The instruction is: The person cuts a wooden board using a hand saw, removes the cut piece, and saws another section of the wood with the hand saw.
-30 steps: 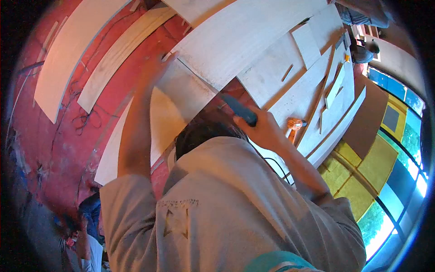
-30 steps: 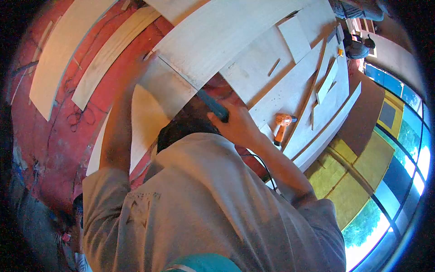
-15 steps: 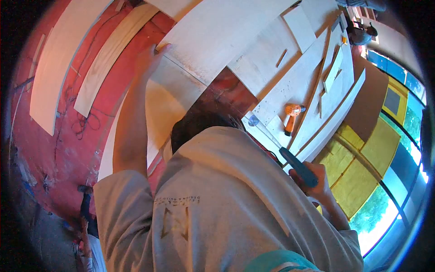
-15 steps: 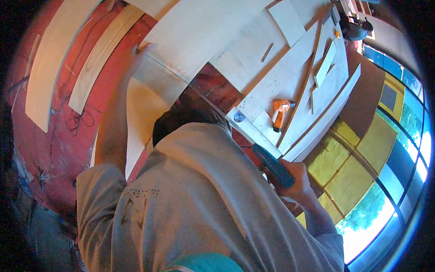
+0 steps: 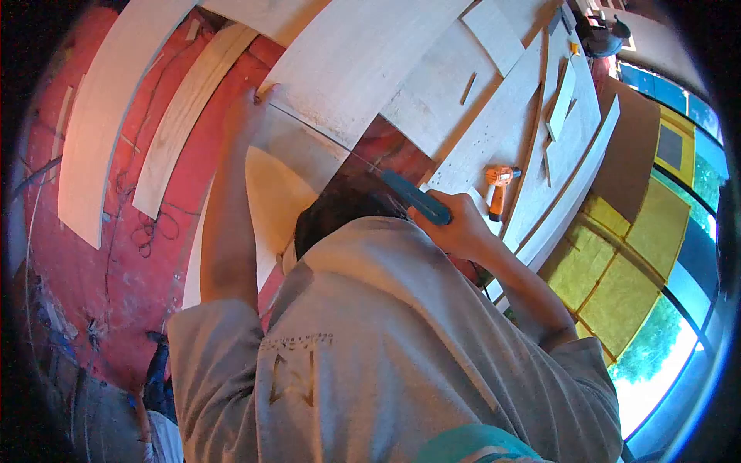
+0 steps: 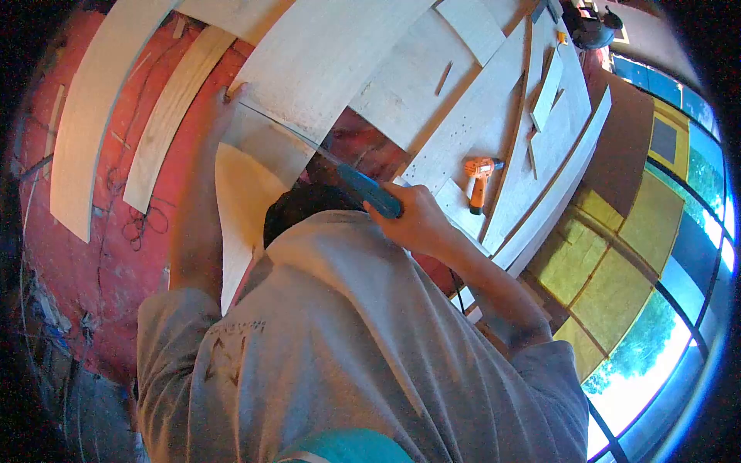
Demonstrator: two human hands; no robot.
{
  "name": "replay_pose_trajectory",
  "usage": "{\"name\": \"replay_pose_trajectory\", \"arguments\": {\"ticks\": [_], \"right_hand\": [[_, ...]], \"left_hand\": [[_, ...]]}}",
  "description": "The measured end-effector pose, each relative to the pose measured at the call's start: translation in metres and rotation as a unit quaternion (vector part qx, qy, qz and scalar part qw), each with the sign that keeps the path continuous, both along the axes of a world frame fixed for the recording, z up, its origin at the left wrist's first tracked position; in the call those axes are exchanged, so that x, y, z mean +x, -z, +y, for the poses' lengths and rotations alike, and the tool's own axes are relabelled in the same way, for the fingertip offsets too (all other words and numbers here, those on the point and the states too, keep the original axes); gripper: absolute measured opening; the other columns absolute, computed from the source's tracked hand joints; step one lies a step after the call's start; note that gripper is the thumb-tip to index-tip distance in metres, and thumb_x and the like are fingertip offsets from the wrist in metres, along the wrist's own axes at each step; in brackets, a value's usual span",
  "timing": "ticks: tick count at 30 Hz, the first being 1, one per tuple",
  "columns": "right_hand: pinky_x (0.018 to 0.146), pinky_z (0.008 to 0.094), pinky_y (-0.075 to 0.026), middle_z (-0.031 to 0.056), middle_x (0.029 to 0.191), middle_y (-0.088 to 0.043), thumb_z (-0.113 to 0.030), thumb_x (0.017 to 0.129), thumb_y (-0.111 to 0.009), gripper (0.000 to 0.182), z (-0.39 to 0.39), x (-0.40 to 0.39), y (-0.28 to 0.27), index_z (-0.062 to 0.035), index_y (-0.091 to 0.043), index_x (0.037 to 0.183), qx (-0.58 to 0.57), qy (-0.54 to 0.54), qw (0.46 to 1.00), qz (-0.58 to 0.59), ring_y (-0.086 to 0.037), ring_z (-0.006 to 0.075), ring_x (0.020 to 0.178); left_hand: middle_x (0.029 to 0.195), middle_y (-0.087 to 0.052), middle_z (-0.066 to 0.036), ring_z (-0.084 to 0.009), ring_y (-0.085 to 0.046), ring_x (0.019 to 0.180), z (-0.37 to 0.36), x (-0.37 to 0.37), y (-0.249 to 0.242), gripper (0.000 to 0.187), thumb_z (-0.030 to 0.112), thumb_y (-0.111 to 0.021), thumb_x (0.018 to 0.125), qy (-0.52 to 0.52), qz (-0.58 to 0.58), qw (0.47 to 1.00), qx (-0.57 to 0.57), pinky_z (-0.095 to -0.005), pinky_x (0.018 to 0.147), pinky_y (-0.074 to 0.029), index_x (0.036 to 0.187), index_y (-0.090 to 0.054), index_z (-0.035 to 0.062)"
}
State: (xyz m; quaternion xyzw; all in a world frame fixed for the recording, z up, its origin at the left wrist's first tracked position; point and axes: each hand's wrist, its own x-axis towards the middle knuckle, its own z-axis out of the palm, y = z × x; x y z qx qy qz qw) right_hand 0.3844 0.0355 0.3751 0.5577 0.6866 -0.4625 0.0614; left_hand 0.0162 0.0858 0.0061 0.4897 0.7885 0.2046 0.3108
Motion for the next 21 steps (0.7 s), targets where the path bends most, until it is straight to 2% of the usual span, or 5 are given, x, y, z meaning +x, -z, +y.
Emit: {"name": "replay_pose_trajectory", "arguments": {"ticks": [5,8,14,16,21], "right_hand": [[0.056,0.0422,-0.048,0.0163,0.064,-0.063,-0.023,0.092,-0.076,0.020,0.007,0.001,0.014,-0.0037,-0.074,0.094,-0.010,0.014,0.999,-0.050,-0.061,0.0271,0.054],[0.052,0.0404,-0.045,0.0118,0.060,-0.060,-0.023,0.093,-0.075,0.021,0.010,-0.004,0.013,-0.0031,-0.072,0.090,0.001,0.005,1.000,-0.024,-0.058,0.0219,0.050],[0.052,0.0316,-0.040,0.0021,0.059,-0.055,-0.024,0.096,-0.075,0.021,0.020,-0.003,-0.085,-0.0042,-0.072,0.096,-0.062,0.011,0.995,-0.077,-0.050,0.0080,0.055],[0.051,0.0309,-0.041,0.0006,0.059,-0.055,-0.023,0.095,-0.076,0.019,0.014,0.019,-0.122,-0.0038,-0.072,0.096,-0.088,0.026,0.992,-0.090,-0.050,0.0065,0.055],[0.052,0.0337,-0.048,0.0091,0.062,-0.065,-0.019,0.092,-0.078,0.018,0.005,0.051,-0.149,-0.0023,-0.071,0.089,-0.101,0.006,0.988,-0.118,-0.066,0.0141,0.057]], "left_hand": [[0.109,-0.074,-0.020,-0.0393,-0.070,0.107,0.000,-0.001,-0.042,0.081,0.079,-0.049,0.092,0.005,0.017,0.994,-0.104,-0.0507,0.091,-0.051,0.116,-0.068,0.0044],[0.110,-0.074,-0.018,-0.0398,-0.070,0.108,-0.004,0.003,-0.016,0.082,0.080,-0.048,0.092,0.046,0.042,0.991,-0.120,-0.0536,0.092,-0.051,0.116,-0.068,0.0047],[0.114,-0.073,-0.019,-0.0410,-0.069,0.109,-0.011,-0.001,0.018,0.081,0.082,-0.048,0.091,0.014,0.030,0.998,0.060,-0.0561,0.092,-0.052,0.117,-0.065,0.0072],[0.116,-0.073,-0.019,-0.0417,-0.070,0.108,-0.005,-0.005,0.007,0.082,0.083,-0.047,0.090,0.025,0.023,0.998,-0.054,-0.0563,0.090,-0.053,0.119,-0.064,0.0085],[0.113,-0.073,-0.020,-0.0426,-0.070,0.105,-0.005,-0.005,0.033,0.080,0.082,-0.049,0.090,0.014,0.009,0.997,-0.082,-0.0562,0.086,-0.054,0.117,-0.066,0.0088]]}}
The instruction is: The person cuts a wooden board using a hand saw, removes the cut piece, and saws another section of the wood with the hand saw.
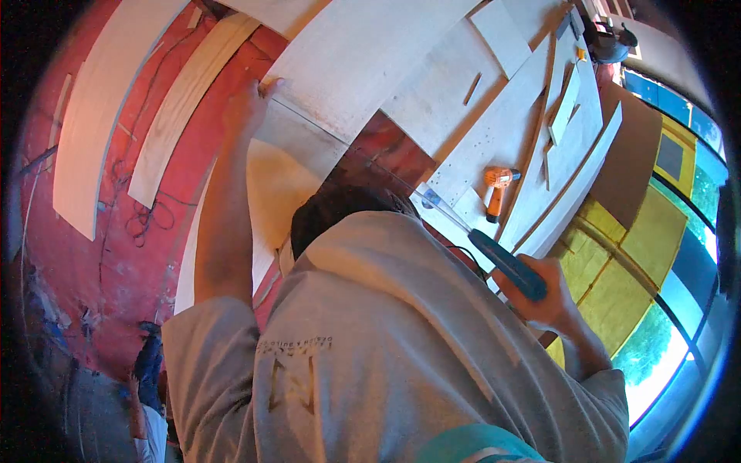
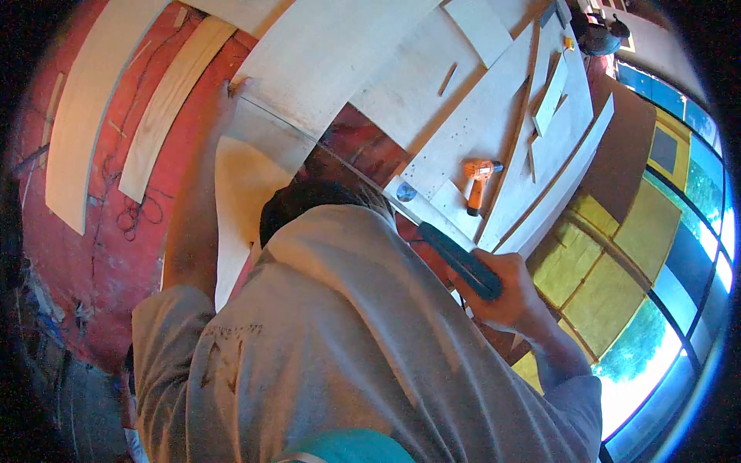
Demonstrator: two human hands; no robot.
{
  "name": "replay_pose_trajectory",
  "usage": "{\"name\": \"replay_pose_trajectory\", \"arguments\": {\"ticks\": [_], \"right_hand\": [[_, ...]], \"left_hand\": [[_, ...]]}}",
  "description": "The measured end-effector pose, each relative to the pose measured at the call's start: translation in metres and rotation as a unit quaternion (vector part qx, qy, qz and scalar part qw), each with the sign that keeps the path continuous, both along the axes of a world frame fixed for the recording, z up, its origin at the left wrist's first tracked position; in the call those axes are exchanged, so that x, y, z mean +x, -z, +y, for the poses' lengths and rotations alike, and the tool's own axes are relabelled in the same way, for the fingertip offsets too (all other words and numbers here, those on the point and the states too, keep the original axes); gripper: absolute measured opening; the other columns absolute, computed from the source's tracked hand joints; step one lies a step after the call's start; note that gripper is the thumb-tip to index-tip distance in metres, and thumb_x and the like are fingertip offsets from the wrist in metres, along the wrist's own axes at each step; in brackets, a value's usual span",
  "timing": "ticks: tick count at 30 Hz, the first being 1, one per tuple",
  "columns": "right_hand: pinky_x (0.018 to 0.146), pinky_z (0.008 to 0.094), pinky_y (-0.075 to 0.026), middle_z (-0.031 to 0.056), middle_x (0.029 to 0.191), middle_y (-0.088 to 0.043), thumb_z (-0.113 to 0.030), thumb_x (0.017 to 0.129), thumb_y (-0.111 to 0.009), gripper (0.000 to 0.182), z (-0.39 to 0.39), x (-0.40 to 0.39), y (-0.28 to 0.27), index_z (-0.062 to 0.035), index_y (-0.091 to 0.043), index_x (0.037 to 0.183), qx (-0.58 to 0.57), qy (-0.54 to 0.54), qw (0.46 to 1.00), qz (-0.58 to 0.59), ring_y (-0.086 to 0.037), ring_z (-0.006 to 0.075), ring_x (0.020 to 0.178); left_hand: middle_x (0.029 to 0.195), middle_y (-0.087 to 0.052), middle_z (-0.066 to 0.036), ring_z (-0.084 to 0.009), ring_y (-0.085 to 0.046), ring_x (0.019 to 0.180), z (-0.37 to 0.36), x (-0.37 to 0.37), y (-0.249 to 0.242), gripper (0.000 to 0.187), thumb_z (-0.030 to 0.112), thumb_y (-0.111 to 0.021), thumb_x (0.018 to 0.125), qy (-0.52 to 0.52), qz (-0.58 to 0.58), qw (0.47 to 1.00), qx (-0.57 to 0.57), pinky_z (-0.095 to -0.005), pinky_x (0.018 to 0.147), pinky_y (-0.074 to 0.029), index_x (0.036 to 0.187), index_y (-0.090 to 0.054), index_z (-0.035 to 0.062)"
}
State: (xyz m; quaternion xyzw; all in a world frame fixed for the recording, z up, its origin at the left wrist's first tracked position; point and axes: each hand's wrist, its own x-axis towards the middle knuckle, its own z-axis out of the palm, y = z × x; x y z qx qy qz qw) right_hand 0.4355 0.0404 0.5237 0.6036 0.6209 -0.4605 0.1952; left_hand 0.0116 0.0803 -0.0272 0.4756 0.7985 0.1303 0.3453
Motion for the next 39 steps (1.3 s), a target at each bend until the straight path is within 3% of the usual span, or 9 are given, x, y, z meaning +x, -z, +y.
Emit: {"name": "replay_pose_trajectory", "arguments": {"ticks": [6,9,15,19,20,25,32,34,39], "right_hand": [[0.057,0.0420,-0.050,0.0156,0.069,-0.065,-0.024,0.091,-0.074,0.021,0.002,-0.068,0.310,-0.0024,-0.072,0.091,0.195,-0.052,0.967,0.155,-0.064,0.0219,0.061],[0.058,0.0427,-0.049,0.0157,0.067,-0.063,-0.025,0.091,-0.074,0.020,0.001,-0.070,0.321,-0.0043,-0.073,0.091,0.170,-0.062,0.970,0.162,-0.060,0.0259,0.058],[0.064,0.0502,-0.051,0.0178,0.067,-0.065,-0.034,0.089,-0.074,0.026,0.015,-0.014,0.215,-0.0083,-0.073,0.086,0.072,-0.028,0.996,0.053,-0.066,0.0398,0.065],[0.065,0.0474,-0.051,0.0158,0.068,-0.065,-0.033,0.091,-0.074,0.026,0.017,0.018,0.167,-0.0070,-0.073,0.090,0.044,-0.085,0.995,0.027,-0.066,0.0352,0.067],[0.062,0.0410,-0.048,0.0116,0.068,-0.065,-0.036,0.093,-0.077,0.028,0.025,0.023,0.148,-0.0103,-0.078,0.103,0.007,-0.082,0.997,0.009,-0.061,0.0229,0.061],[0.057,0.0333,-0.046,-0.0018,0.063,-0.062,-0.034,0.088,-0.084,0.029,0.038,0.067,0.055,-0.0075,-0.078,0.097,0.002,-0.023,0.999,-0.036,-0.058,0.0089,0.061],[0.052,0.0285,-0.046,-0.0003,0.078,-0.067,-0.027,0.079,-0.092,0.039,0.013,0.110,0.001,-0.0084,-0.075,0.109,0.008,0.106,0.990,-0.091,-0.058,0.0095,0.059],[0.055,0.0285,-0.046,-0.0028,0.072,-0.063,-0.036,0.085,-0.086,0.041,-0.014,0.126,-0.019,-0.0039,-0.070,0.105,0.129,0.230,0.958,-0.114,-0.056,0.0084,0.062],[0.057,0.0295,-0.054,0.0064,0.094,-0.068,-0.006,0.088,-0.078,0.046,-0.081,0.291,-0.089,-0.0046,-0.058,0.129,0.218,0.327,0.889,0.236,-0.064,0.0134,0.069]], "left_hand": [[0.112,-0.073,-0.021,-0.0426,-0.070,0.106,-0.007,0.009,-0.035,0.077,0.079,-0.050,0.092,-0.002,0.039,0.997,0.062,-0.0567,0.086,-0.054,0.112,-0.068,0.0073],[0.110,-0.073,-0.021,-0.0422,-0.070,0.105,0.002,-0.002,-0.040,0.075,0.077,-0.052,0.093,0.024,0.059,0.996,0.059,-0.0562,0.086,-0.054,0.111,-0.067,0.0061],[0.101,-0.072,-0.023,-0.0427,-0.070,0.097,0.006,0.001,-0.050,0.070,0.070,-0.057,0.094,0.021,-0.011,0.999,0.035,-0.0553,0.080,-0.054,0.105,-0.066,0.0022],[0.097,-0.071,-0.023,-0.0421,-0.069,0.092,0.002,-0.001,-0.038,0.067,0.066,-0.059,0.095,0.033,0.039,0.994,0.092,-0.0533,0.077,-0.054,0.104,-0.064,0.0001],[0.096,-0.071,-0.023,-0.0419,-0.069,0.091,0.007,-0.007,-0.046,0.066,0.065,-0.060,0.096,0.037,0.055,0.992,0.109,-0.0529,0.076,-0.054,0.104,-0.064,-0.0002],[0.101,-0.072,-0.023,-0.0403,-0.070,0.096,0.002,-0.002,-0.105,0.055,0.054,-0.062,0.099,-0.023,-0.043,0.996,0.075,-0.0477,0.082,-0.054,0.108,-0.064,0.0003],[0.096,-0.073,-0.023,-0.0453,-0.070,0.090,-0.011,-0.019,-0.156,0.048,0.055,-0.055,0.102,-0.015,0.022,0.993,0.117,-0.0518,0.079,-0.053,0.117,-0.064,0.0096],[0.092,-0.072,-0.025,-0.0452,-0.070,0.086,-0.018,-0.019,-0.181,0.046,0.051,-0.055,0.103,-0.055,-0.022,0.994,0.094,-0.0527,0.074,-0.051,0.111,-0.064,0.0063],[0.079,-0.069,-0.022,-0.0410,-0.070,0.077,-0.044,-0.046,-0.168,0.038,0.037,-0.047,0.105,-0.063,0.025,0.985,0.160,-0.0483,0.068,-0.052,0.102,-0.064,0.0027]]}}
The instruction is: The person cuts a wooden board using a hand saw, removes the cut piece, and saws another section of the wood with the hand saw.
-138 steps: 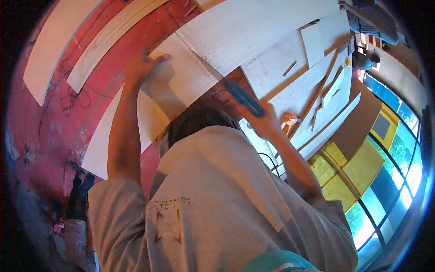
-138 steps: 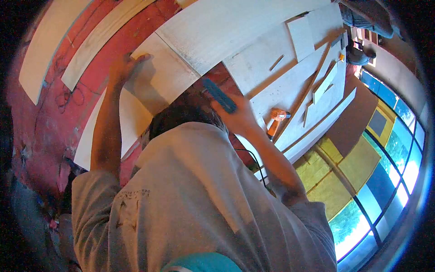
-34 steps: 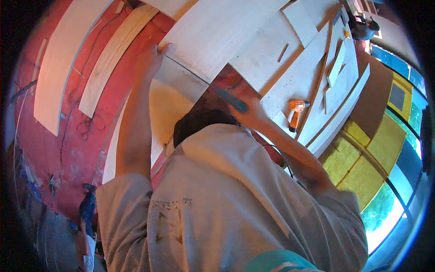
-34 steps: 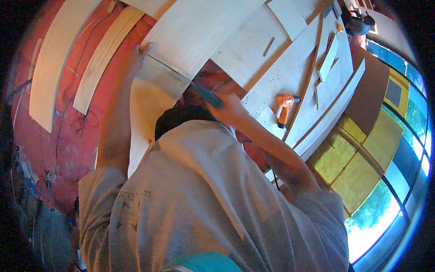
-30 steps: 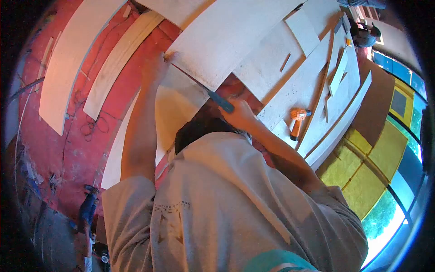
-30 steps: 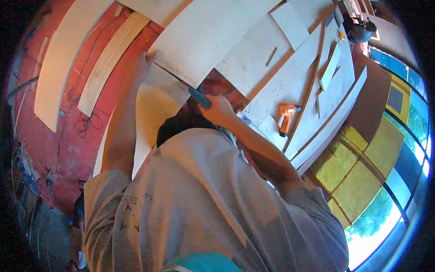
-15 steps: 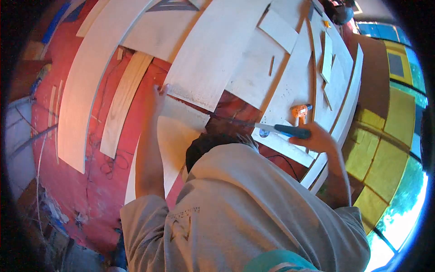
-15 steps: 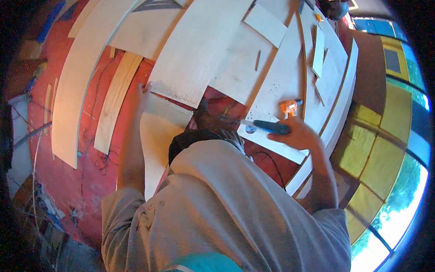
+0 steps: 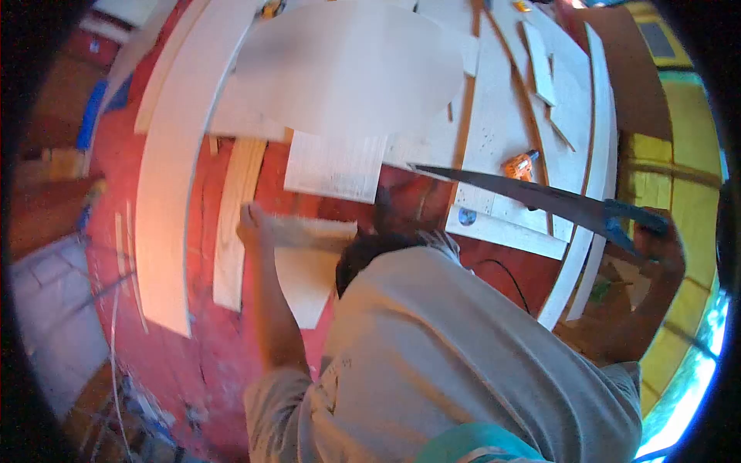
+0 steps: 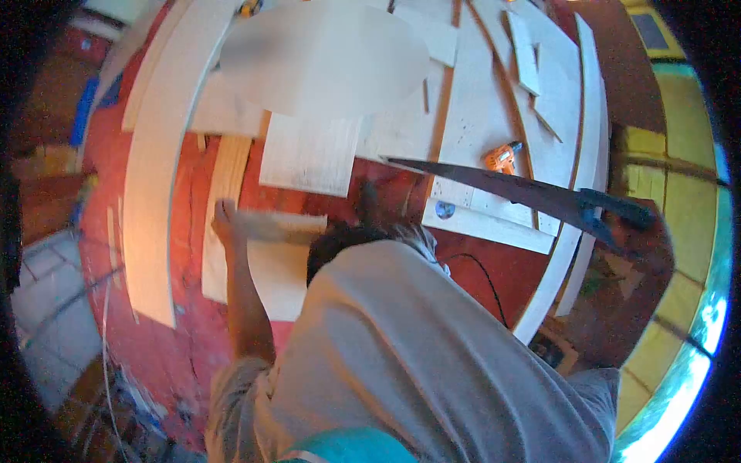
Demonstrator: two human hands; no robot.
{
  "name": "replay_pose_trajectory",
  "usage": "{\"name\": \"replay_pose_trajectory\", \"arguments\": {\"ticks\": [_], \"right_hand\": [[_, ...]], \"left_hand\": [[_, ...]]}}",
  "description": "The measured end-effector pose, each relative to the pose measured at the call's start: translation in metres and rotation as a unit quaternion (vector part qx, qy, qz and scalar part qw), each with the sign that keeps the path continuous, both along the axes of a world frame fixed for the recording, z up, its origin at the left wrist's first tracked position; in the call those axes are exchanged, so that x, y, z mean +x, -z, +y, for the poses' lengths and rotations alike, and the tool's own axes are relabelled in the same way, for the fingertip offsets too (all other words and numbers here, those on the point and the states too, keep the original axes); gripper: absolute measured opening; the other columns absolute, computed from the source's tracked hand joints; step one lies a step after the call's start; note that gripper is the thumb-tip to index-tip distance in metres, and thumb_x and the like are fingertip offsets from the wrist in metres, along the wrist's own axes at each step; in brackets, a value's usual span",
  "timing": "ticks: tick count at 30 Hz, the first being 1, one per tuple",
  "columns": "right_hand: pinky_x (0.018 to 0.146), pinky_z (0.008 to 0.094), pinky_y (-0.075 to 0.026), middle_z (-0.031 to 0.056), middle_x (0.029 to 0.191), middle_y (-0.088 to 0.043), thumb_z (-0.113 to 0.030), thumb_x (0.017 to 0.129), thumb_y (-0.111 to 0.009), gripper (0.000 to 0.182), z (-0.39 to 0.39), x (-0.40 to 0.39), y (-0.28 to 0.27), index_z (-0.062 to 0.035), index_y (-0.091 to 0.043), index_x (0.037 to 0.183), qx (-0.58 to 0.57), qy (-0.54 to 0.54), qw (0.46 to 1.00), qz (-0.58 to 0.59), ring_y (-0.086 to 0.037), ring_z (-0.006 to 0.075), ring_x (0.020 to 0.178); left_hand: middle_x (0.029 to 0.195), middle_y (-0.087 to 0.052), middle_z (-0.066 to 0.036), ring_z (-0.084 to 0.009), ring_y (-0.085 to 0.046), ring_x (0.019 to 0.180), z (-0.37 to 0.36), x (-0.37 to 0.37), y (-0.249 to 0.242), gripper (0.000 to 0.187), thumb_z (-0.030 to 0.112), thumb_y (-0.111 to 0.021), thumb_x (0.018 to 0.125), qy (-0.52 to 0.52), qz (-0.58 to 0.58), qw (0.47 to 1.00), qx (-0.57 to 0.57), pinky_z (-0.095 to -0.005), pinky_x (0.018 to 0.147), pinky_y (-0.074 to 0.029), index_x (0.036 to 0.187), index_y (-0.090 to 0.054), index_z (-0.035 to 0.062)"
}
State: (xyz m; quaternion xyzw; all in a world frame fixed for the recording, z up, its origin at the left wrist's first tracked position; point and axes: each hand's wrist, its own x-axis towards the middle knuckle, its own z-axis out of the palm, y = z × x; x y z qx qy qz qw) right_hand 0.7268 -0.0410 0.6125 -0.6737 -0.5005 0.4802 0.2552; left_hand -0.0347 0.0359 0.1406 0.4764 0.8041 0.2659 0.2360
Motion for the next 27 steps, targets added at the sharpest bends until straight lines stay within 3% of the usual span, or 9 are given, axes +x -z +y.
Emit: {"name": "replay_pose_trajectory", "arguments": {"ticks": [3,8,12,13,15,21,22,25,27], "right_hand": [[0.058,0.0303,-0.049,0.0007,0.080,-0.062,-0.005,0.088,-0.069,0.016,-0.031,0.056,-0.063,-0.0080,-0.061,0.102,0.091,-0.022,0.931,-0.353,-0.058,0.0128,0.064],[0.054,0.0302,-0.044,-0.0027,0.071,-0.058,-0.013,0.093,-0.071,0.008,0.001,-0.019,-0.097,-0.0089,-0.066,0.088,-0.073,0.107,0.935,-0.331,-0.053,0.0097,0.062],[0.087,0.0344,-0.054,0.0053,0.111,-0.073,-0.033,0.095,-0.078,0.039,0.031,-0.071,0.033,-0.0040,-0.072,0.120,0.110,0.091,0.905,-0.401,-0.066,0.0157,0.099],[0.078,0.0391,-0.056,0.0104,0.101,-0.076,-0.037,0.098,-0.073,0.039,0.037,-0.024,0.111,-0.0081,-0.071,0.124,0.252,0.033,0.864,-0.434,-0.071,0.0229,0.088],[0.061,0.0523,-0.053,0.0210,0.082,-0.071,-0.037,0.101,-0.064,0.034,0.064,-0.144,0.138,-0.0177,-0.068,0.128,0.125,-0.033,0.783,-0.608,-0.070,0.0420,0.073],[0.062,0.0529,-0.056,0.0179,0.095,-0.073,-0.021,0.089,-0.069,0.035,0.082,-0.121,0.395,-0.0128,-0.061,0.122,0.109,-0.098,0.771,-0.619,-0.073,0.0391,0.079],[0.069,0.0554,-0.054,0.0196,0.097,-0.071,-0.025,0.094,-0.069,0.026,0.071,-0.116,0.430,-0.0106,-0.062,0.115,0.208,-0.118,0.805,-0.542,-0.070,0.0415,0.087],[0.075,0.0547,-0.052,0.0178,0.101,-0.070,-0.035,0.088,-0.079,0.037,0.058,-0.139,0.444,-0.0077,-0.063,0.108,0.084,-0.085,0.867,-0.484,-0.069,0.0408,0.094],[0.074,0.0541,-0.052,0.0172,0.100,-0.071,-0.037,0.087,-0.079,0.038,0.058,-0.136,0.454,-0.0075,-0.065,0.106,0.199,-0.124,0.833,-0.501,-0.069,0.0398,0.092]], "left_hand": [[0.077,-0.067,-0.021,-0.0389,-0.069,0.074,-0.011,-0.010,-0.001,0.034,0.031,-0.046,0.104,0.010,-0.007,0.995,0.102,-0.0475,0.067,-0.052,0.095,-0.064,0.0024],[0.075,-0.063,-0.012,-0.0265,-0.063,0.073,-0.022,-0.032,0.006,0.034,0.029,-0.049,0.103,-0.098,-0.042,0.967,0.230,-0.0394,0.069,-0.050,0.088,-0.064,0.0013],[0.073,-0.060,-0.007,-0.0187,-0.058,0.069,-0.019,-0.027,-0.052,0.044,0.036,-0.047,0.108,-0.097,-0.053,0.959,0.262,-0.0344,0.065,-0.047,0.087,-0.064,0.0014],[0.073,-0.060,-0.007,-0.0187,-0.058,0.069,-0.020,-0.024,-0.066,0.044,0.036,-0.047,0.108,-0.102,-0.046,0.957,0.266,-0.0344,0.065,-0.047,0.087,-0.064,0.0014],[0.070,-0.058,-0.006,-0.0150,-0.055,0.064,-0.019,-0.014,-0.093,0.048,0.040,-0.046,0.109,-0.146,-0.098,0.947,0.267,-0.0320,0.060,-0.044,0.087,-0.064,0.0020],[0.067,-0.055,-0.003,-0.0127,-0.053,0.062,-0.018,-0.017,-0.103,0.050,0.043,-0.045,0.110,-0.158,-0.180,0.913,0.329,-0.0304,0.057,-0.042,0.086,-0.064,0.0025],[0.067,-0.055,-0.003,-0.0127,-0.053,0.062,-0.017,-0.017,-0.108,0.050,0.043,-0.045,0.110,-0.162,-0.173,0.913,0.333,-0.0304,0.057,-0.042,0.086,-0.064,0.0025],[0.066,-0.053,-0.002,-0.0131,-0.054,0.062,-0.018,-0.016,-0.120,0.051,0.044,-0.046,0.110,-0.155,-0.162,0.912,0.345,-0.0299,0.057,-0.042,0.085,-0.063,0.0030],[0.069,-0.056,-0.003,-0.0133,-0.056,0.064,-0.014,-0.012,-0.124,0.047,0.042,-0.048,0.109,-0.162,-0.172,0.910,0.342,-0.0303,0.057,-0.043,0.086,-0.064,0.0042]]}}
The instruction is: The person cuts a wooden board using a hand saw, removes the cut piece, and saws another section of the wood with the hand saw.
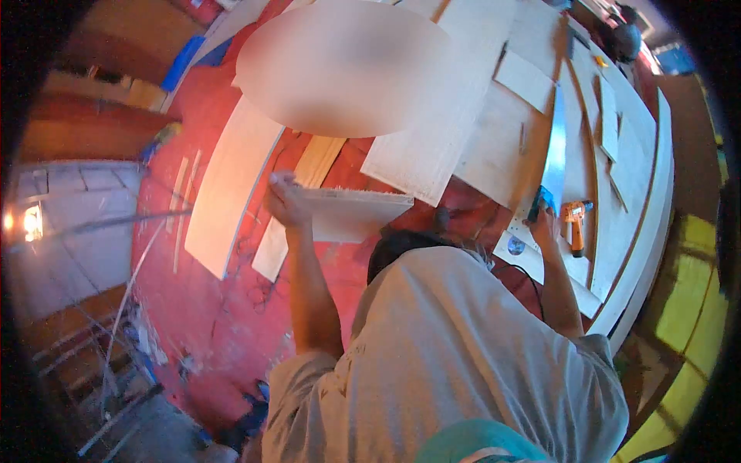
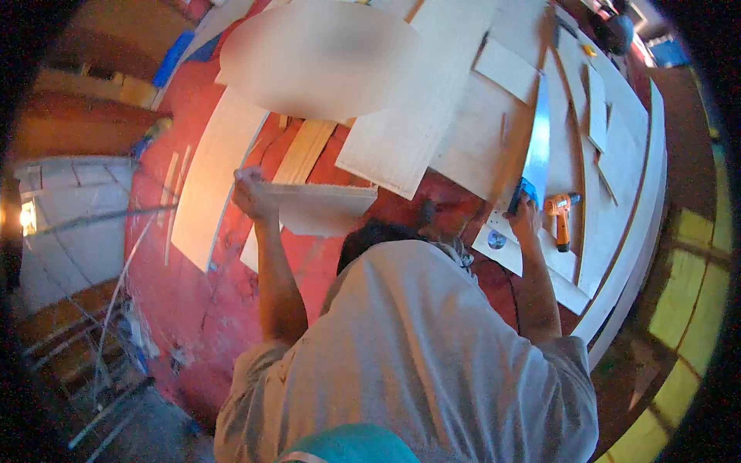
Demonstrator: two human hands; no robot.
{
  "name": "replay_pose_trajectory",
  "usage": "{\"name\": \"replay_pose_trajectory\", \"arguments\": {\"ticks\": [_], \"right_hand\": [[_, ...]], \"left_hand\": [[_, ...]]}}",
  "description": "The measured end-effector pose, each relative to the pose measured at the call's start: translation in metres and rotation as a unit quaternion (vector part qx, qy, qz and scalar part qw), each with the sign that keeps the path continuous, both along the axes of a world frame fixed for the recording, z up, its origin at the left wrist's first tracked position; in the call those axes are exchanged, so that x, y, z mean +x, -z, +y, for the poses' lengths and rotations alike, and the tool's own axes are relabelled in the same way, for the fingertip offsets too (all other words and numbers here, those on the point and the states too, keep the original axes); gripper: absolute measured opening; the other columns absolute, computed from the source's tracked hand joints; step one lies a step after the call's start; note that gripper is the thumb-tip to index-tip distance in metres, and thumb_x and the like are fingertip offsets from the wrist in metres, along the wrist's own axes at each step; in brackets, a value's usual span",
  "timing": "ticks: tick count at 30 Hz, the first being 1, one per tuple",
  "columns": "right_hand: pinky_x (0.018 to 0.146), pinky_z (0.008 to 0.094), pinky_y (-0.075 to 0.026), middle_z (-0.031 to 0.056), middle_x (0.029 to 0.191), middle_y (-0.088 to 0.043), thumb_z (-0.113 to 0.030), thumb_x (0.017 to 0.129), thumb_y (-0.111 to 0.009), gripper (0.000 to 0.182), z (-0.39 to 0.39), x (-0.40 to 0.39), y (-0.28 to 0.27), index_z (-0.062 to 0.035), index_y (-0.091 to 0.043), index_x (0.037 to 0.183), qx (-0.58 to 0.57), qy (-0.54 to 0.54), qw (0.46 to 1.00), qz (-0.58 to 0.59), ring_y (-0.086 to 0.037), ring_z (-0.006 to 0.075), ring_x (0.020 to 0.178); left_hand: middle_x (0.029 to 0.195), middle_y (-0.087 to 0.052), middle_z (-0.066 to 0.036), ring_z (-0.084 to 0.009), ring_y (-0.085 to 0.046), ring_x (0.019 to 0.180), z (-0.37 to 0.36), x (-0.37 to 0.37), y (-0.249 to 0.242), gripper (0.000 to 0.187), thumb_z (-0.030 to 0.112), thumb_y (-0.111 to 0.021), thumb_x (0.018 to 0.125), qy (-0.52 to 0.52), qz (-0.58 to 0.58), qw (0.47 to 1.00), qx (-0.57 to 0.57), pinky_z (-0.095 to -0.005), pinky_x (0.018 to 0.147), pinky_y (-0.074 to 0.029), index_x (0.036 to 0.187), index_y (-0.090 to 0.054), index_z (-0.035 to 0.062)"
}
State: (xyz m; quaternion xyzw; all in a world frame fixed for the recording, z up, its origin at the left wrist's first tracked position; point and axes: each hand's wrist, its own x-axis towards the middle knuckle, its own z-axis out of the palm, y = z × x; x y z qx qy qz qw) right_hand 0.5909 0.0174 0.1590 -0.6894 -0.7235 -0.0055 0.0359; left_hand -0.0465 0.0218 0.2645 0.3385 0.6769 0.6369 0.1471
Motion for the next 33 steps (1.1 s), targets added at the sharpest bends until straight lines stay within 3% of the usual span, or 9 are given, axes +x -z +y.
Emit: {"name": "replay_pose_trajectory", "arguments": {"ticks": [1,2,5,6,8,9,13,26,33], "right_hand": [[0.075,0.0533,-0.053,0.0169,0.102,-0.071,-0.039,0.087,-0.079,0.038,0.001,0.004,-0.003,-0.0076,-0.067,0.105,-0.002,-0.017,1.000,-0.013,-0.069,0.0391,0.092],[0.076,0.0525,-0.053,0.0166,0.103,-0.071,-0.040,0.087,-0.078,0.038,0.004,0.008,-0.006,-0.0076,-0.069,0.104,-0.004,-0.035,0.999,-0.025,-0.069,0.0384,0.091],[0.090,0.0481,-0.056,0.0190,0.128,-0.067,-0.039,0.088,-0.075,0.039,0.066,-0.045,-0.025,-0.0091,-0.076,0.112,-0.316,0.039,0.941,0.115,-0.066,0.0347,0.112],[0.097,0.0479,-0.053,0.0196,0.130,-0.066,-0.036,0.089,-0.074,0.040,0.060,-0.085,-0.044,-0.0090,-0.075,0.118,-0.051,-0.249,0.961,0.110,-0.063,0.0337,0.119],[0.109,0.0483,-0.045,0.0186,0.139,-0.063,-0.036,0.090,-0.073,0.053,0.066,-0.206,-0.092,-0.0088,-0.066,0.135,-0.097,-0.207,0.892,0.389,-0.057,0.0368,0.130],[0.108,0.0493,-0.046,0.0198,0.141,-0.061,-0.036,0.091,-0.072,0.059,0.055,-0.253,-0.159,-0.0081,-0.060,0.141,-0.185,-0.200,0.855,0.442,-0.057,0.0383,0.131],[0.082,0.0533,-0.055,0.0221,0.117,-0.070,-0.031,0.090,-0.068,0.045,0.039,-0.379,-0.195,-0.0030,-0.063,0.124,-0.179,-0.374,0.843,0.343,-0.070,0.0428,0.098],[0.068,0.0463,-0.060,0.0117,0.101,-0.068,-0.026,0.091,-0.058,0.032,0.008,-0.338,-0.175,-0.0052,-0.065,0.115,-0.071,-0.430,0.858,0.273,-0.072,0.0329,0.091],[0.062,0.0441,-0.058,0.0121,0.088,-0.071,-0.026,0.096,-0.070,0.022,-0.013,-0.275,-0.212,-0.0070,-0.065,0.106,-0.009,-0.398,0.827,0.397,-0.071,0.0334,0.074]], "left_hand": [[0.073,-0.058,-0.004,-0.0142,-0.058,0.067,0.000,-0.009,0.014,0.043,0.040,-0.050,0.108,-0.054,0.284,0.956,-0.038,-0.0310,0.059,-0.044,0.088,-0.065,0.0044],[0.076,-0.058,-0.004,-0.0156,-0.058,0.070,0.002,-0.013,0.026,0.042,0.039,-0.050,0.107,-0.058,0.308,0.949,-0.024,-0.0325,0.063,-0.045,0.089,-0.064,0.0037],[0.085,-0.059,-0.005,-0.0197,-0.058,0.080,-0.004,-0.025,0.072,0.038,0.036,-0.052,0.106,0.014,0.091,0.995,0.046,-0.0371,0.072,-0.049,0.093,-0.064,0.0017],[0.089,-0.059,-0.005,-0.0211,-0.058,0.084,0.001,-0.037,0.092,0.037,0.034,-0.052,0.105,0.052,0.009,0.996,0.075,-0.0386,0.075,-0.051,0.094,-0.064,0.0011],[0.075,-0.053,-0.002,-0.0197,-0.053,0.071,0.017,0.027,-0.001,0.052,0.046,-0.050,0.107,0.027,0.326,0.945,0.005,-0.0371,0.062,-0.045,0.095,-0.068,-0.0005],[0.073,-0.049,-0.001,-0.0183,-0.050,0.069,0.022,0.041,-0.007,0.058,0.050,-0.047,0.109,0.034,0.092,0.995,0.026,-0.0366,0.059,-0.042,0.095,-0.068,-0.0019],[0.074,-0.049,-0.003,-0.0165,-0.046,0.067,0.018,0.072,-0.042,0.066,0.055,-0.044,0.109,0.109,0.059,0.989,-0.078,-0.0353,0.054,-0.037,0.094,-0.070,-0.0040],[0.096,-0.073,-0.010,-0.0227,-0.065,0.088,0.020,0.027,-0.023,0.057,0.045,-0.047,0.108,0.075,0.121,0.989,0.031,-0.0429,0.083,-0.053,0.106,-0.075,-0.0038],[0.065,-0.036,0.006,-0.0084,-0.040,0.061,-0.012,0.030,-0.129,0.059,0.048,-0.048,0.108,-0.013,0.007,0.999,-0.038,-0.0293,0.056,-0.034,0.093,-0.076,-0.0025]]}}
